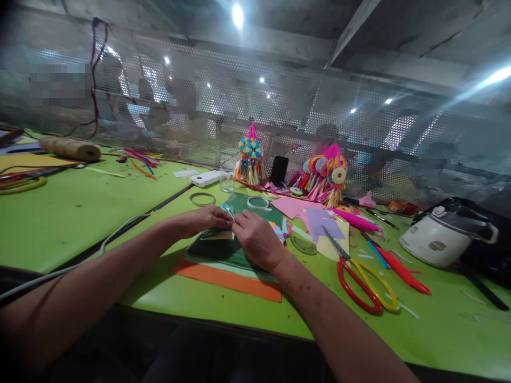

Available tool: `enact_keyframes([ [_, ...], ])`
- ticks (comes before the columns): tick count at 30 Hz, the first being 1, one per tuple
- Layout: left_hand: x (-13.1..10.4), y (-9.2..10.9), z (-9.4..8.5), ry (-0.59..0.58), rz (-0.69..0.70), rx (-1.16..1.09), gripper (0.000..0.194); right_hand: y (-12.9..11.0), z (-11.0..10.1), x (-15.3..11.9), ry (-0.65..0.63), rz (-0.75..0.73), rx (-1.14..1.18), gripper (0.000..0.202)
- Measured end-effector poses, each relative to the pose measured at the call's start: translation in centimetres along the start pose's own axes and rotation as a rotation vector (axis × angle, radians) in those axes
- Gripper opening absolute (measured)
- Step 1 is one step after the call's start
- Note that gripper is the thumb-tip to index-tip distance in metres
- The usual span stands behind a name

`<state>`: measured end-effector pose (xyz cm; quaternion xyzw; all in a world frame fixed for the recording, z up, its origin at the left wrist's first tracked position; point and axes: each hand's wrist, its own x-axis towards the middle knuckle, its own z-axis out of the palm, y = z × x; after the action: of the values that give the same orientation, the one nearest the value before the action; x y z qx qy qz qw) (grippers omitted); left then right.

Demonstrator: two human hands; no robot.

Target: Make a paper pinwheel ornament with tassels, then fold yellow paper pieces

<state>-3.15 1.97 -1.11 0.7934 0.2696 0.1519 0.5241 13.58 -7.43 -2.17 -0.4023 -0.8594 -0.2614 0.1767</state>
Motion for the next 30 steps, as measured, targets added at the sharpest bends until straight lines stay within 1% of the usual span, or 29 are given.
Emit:
enact_keyframes([
  [3, -0.1, 0.0, 0.1, 0.002, 0.015, 0.083, 0.023, 0.1, 0.2, -0.2, 0.01, 0.03, 0.038, 0.021],
  [5, -0.1, 0.0, 0.2, 0.006, 0.033, 0.147, 0.023, 0.2, 0.3, -0.3, 0.019, 0.064, 0.116, 0.019],
  [7, 0.0, 0.0, 0.3, 0.018, 0.043, 0.177, 0.022, 0.3, 0.4, -0.4, 0.043, 0.111, 0.25, 0.016],
  [10, 0.1, -0.2, 0.4, 0.05, 0.057, 0.218, 0.022, 0.6, 0.5, -0.3, 0.118, 0.221, 0.477, 0.013],
  [12, 0.3, -0.4, 0.4, 0.073, 0.083, 0.3, 0.022, 0.9, 0.6, -0.2, 0.148, 0.302, 0.573, 0.014],
  [14, 0.4, -0.6, 0.4, 0.091, 0.128, 0.417, 0.02, 1.1, 0.8, -0.2, 0.124, 0.359, 0.618, 0.017],
  [16, 0.5, -0.7, 0.3, 0.112, 0.191, 0.534, 0.018, 1.2, 1.1, -0.2, 0.069, 0.388, 0.635, 0.016],
  [19, 0.5, -0.7, 0.3, 0.13, 0.32, 0.668, 0.017, 1.3, 1.2, -0.2, -0.001, 0.446, 0.683, 0.017],
  [23, 0.3, -0.5, 0.5, 0.129, 0.48, 0.789, 0.018, 1.2, 0.8, -0.2, -0.077, 0.593, 0.885, 0.015],
  [26, 0.3, -0.5, 0.6, 0.124, 0.513, 0.851, 0.017, 1.3, 0.6, -0.2, -0.137, 0.64, 0.968, 0.014],
  [30, 0.2, -0.7, 0.7, 0.121, 0.501, 0.84, 0.018, 1.3, 0.6, -0.2, -0.154, 0.665, 1.004, 0.012],
])
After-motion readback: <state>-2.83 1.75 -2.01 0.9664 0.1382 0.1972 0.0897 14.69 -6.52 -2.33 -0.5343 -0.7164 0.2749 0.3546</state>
